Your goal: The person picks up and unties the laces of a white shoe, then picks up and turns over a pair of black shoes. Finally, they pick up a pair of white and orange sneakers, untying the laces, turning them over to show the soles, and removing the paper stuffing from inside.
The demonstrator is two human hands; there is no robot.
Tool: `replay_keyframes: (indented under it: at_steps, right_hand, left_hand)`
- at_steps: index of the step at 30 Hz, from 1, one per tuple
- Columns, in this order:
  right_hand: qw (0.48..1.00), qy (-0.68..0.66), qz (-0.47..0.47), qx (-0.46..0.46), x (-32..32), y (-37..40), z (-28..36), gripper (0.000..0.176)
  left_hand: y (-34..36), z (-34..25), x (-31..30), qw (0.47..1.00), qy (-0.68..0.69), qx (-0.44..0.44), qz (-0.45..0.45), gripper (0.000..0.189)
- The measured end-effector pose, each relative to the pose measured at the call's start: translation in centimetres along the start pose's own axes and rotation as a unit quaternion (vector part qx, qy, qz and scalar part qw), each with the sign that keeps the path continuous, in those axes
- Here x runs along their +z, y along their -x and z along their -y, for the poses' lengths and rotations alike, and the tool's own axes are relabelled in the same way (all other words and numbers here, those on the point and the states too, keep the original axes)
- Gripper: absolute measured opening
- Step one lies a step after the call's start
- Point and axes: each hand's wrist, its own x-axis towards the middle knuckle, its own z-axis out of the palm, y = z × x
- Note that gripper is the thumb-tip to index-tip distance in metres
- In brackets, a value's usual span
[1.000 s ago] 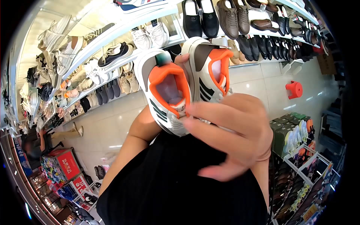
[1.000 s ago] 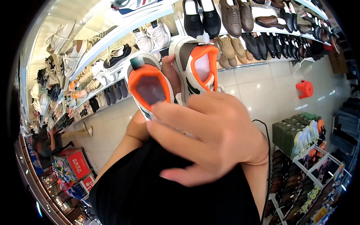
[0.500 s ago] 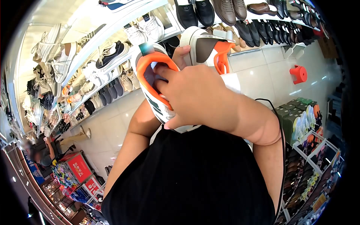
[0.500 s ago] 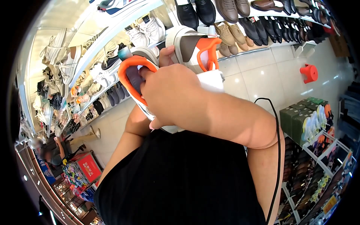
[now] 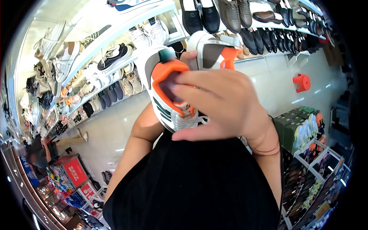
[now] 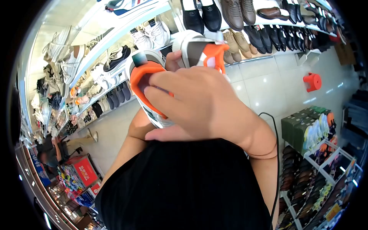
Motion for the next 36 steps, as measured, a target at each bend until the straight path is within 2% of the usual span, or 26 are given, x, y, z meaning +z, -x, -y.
replay_keyframes:
  at_steps: [2, 3, 4, 5, 6, 9, 10, 12, 15, 20, 23, 24, 26, 27, 29, 32, 33, 35, 36]
  right_hand:
    - [0.969, -0.154, -0.189, -0.029, -0.9, 1.8, 0.4, 0.058]
    - [0.923, -0.271, -0.271, -0.032, -0.4, 2.3, 0.5, 0.055]
    - [0.875, -0.348, -0.335, -0.037, 0.7, 2.3, 0.7, 0.053]
    - [0.866, -0.363, -0.341, -0.042, 1.6, 1.9, 0.7, 0.054]
    - [0.858, -0.378, -0.346, -0.046, 2.4, 1.4, 0.6, 0.055]
    - [0.910, -0.281, -0.300, -0.054, 4.0, 0.5, 0.2, 0.069]
    - [0.918, -0.262, -0.296, -0.040, 4.2, 0.6, 0.2, 0.074]
    - [0.926, -0.243, -0.287, -0.011, 4.1, 0.7, 0.3, 0.076]
    - [0.953, -0.149, -0.263, -0.002, 3.3, 0.5, 0.2, 0.078]
    - [0.968, 0.042, -0.246, -0.025, 3.7, -0.4, -0.4, 0.089]
    - [0.975, -0.112, -0.180, -0.070, 5.0, 0.0, -3.3, 0.081]
    - [0.959, -0.199, -0.187, -0.077, 5.9, -0.1, -3.8, 0.077]
    - [0.913, -0.350, -0.211, -0.014, 7.0, -0.5, -3.3, 0.076]
    - [0.881, -0.412, -0.227, 0.056, 7.4, -0.8, -2.2, 0.079]
    - [0.835, -0.494, -0.191, 0.147, 7.5, -0.9, -1.7, 0.088]
    - [0.837, -0.516, -0.067, 0.167, 7.8, -0.9, -3.7, 0.097]
    - [0.883, -0.440, -0.037, 0.160, 7.6, -1.1, -4.0, 0.088]
    - [0.914, -0.387, -0.011, 0.122, 7.6, -1.7, -4.7, 0.072]
    - [0.910, -0.393, -0.020, 0.127, 7.9, -1.9, -4.4, 0.068]
  left_hand:
    - [-0.1, 0.2, 0.2, 0.999, 0.034, -0.014, -0.016, 0.046]
    - [-0.1, 0.5, 0.5, 0.999, -0.037, 0.014, -0.012, 0.049]
    - [-0.1, 0.6, 0.8, 0.981, -0.179, 0.080, -0.002, 0.053]
    - [0.0, 0.6, 1.1, 0.931, -0.335, 0.146, -0.009, 0.057]
    - [0.0, 0.5, 1.3, 0.857, -0.469, 0.212, -0.026, 0.061]
    - [0.3, -0.1, 1.9, 0.832, -0.534, 0.151, 0.006, 0.063]
    - [0.0, 0.6, 1.1, 0.891, -0.426, 0.153, 0.033, 0.063]
    - [0.0, 0.3, 0.3, 0.953, -0.263, 0.122, 0.085, 0.057]
    - [-0.5, 0.2, 0.3, 0.978, -0.125, 0.070, 0.149, 0.050]
    - [-0.9, 0.8, 0.9, 0.980, -0.001, -0.034, 0.198, 0.047]
    - [-0.9, 0.9, 0.5, 0.976, 0.037, -0.065, 0.204, 0.046]
    - [-0.9, 1.0, 0.5, 0.976, 0.045, -0.069, 0.202, 0.046]
    - [-0.8, 1.1, 0.4, 0.978, 0.056, -0.069, 0.190, 0.045]
    - [-0.7, 1.1, 0.3, 0.979, 0.058, -0.069, 0.184, 0.045]
    - [-0.5, 1.2, 0.0, 0.980, 0.066, -0.070, 0.173, 0.044]
    - [0.0, 1.1, -0.6, 0.983, 0.071, -0.067, 0.157, 0.043]
    - [0.1, 1.0, -0.7, 0.983, 0.073, -0.066, 0.154, 0.042]
    - [0.3, 0.9, -1.0, 0.983, 0.079, -0.069, 0.149, 0.042]
    - [0.5, 0.9, -1.2, 0.984, 0.083, -0.072, 0.143, 0.041]
